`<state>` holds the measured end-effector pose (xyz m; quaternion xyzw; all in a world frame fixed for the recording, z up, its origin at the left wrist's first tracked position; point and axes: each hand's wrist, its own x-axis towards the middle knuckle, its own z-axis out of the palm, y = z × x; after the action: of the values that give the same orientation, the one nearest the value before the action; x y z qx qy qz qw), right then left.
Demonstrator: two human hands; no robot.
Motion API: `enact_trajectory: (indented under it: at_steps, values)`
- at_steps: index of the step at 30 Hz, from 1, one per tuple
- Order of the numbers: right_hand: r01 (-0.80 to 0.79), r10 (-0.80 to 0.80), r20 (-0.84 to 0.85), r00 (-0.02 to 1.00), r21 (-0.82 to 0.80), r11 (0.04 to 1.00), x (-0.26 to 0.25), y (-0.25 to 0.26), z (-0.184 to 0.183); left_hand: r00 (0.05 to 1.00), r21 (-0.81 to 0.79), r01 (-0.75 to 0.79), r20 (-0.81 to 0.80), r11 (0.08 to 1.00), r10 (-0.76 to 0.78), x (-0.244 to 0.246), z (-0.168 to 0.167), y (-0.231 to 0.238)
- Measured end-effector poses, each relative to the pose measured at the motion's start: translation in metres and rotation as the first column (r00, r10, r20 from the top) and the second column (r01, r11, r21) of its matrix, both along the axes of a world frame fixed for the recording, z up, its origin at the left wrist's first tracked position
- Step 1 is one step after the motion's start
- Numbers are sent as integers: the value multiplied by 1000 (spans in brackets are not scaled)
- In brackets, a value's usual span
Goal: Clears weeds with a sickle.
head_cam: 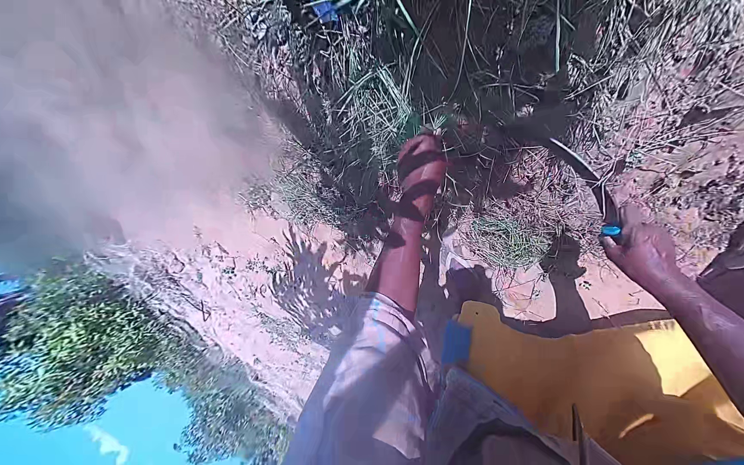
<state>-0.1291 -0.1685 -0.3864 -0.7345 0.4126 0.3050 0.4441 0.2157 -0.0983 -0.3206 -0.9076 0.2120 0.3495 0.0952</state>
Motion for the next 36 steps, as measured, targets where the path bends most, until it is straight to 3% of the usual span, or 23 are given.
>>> enact_trajectory:
  at_steps: [3, 5, 9, 11, 13, 15, 17, 19, 22, 26, 29, 32, 34, 36]
  values:
    - [-10, 11, -95, 995, 10, 1000, -55, 9, 15, 1000, -49, -15, -10, 999, 15, 5, -4, 14]
    - [37, -37, 6, 999, -2, 999, -62, 15, 33, 1000, 1, -2, -30, 1000, 2, 4, -4, 15]
    - [80, -55, 313, 948, -68, 994, 36, -6, 43, 998, -21, -46, -40, 999, 45, 13, 0, 19]
    - [-27, 51, 285, 957, -87, 996, 98, -26, 33, 999, -14, -6, -43, 1000, 5, 18, 0, 27]
    - [-105, 112, 153, 982, -59, 993, 120, -37, 14, 997, 56, 63, -43, 996, -61, 24, -2, 31]
    - [-106, 109, 51, 993, -56, 993, 83, -41, -10, 996, 79, 83, -50, 993, -80, 25, -3, 32]
    - [-121, 119, -27, 993, -81, 989, 5, -32, -26, 998, 112, 61, -14, 992, -59, 26, -5, 46]
    - [-136, 130, -94, 987, -66, 989, -62, -23, -15, 1000, 141, 17, 11, 990, -19, 27, -5, 53]
    - [-109, 103, -97, 990, -64, 992, -91, -15, 19, 994, 83, 80, 73, 993, -86, 25, -4, 49]
    - [-18, 34, 130, 991, -127, 992, -62, -2, 37, 943, -127, 156, 313, 979, -110, 26, 1, 24]
    - [35, 17, 298, 954, -169, 985, -32, 2, 35, 975, -97, 118, 200, 988, -97, 21, 0, -13]
    - [79, -22, 362, 932, -144, 986, -1, 6, 30, 996, 129, 59, 56, 990, -67, 19, -7, -33]
    - [90, -44, 357, 933, -113, 989, 18, 5, 26, 973, -15, 52, 226, 999, -47, 39, -40, -16]
    - [82, -48, 333, 942, -89, 993, 38, 0, 24, 960, -78, 34, 280, 996, -11, 61, -50, -6]
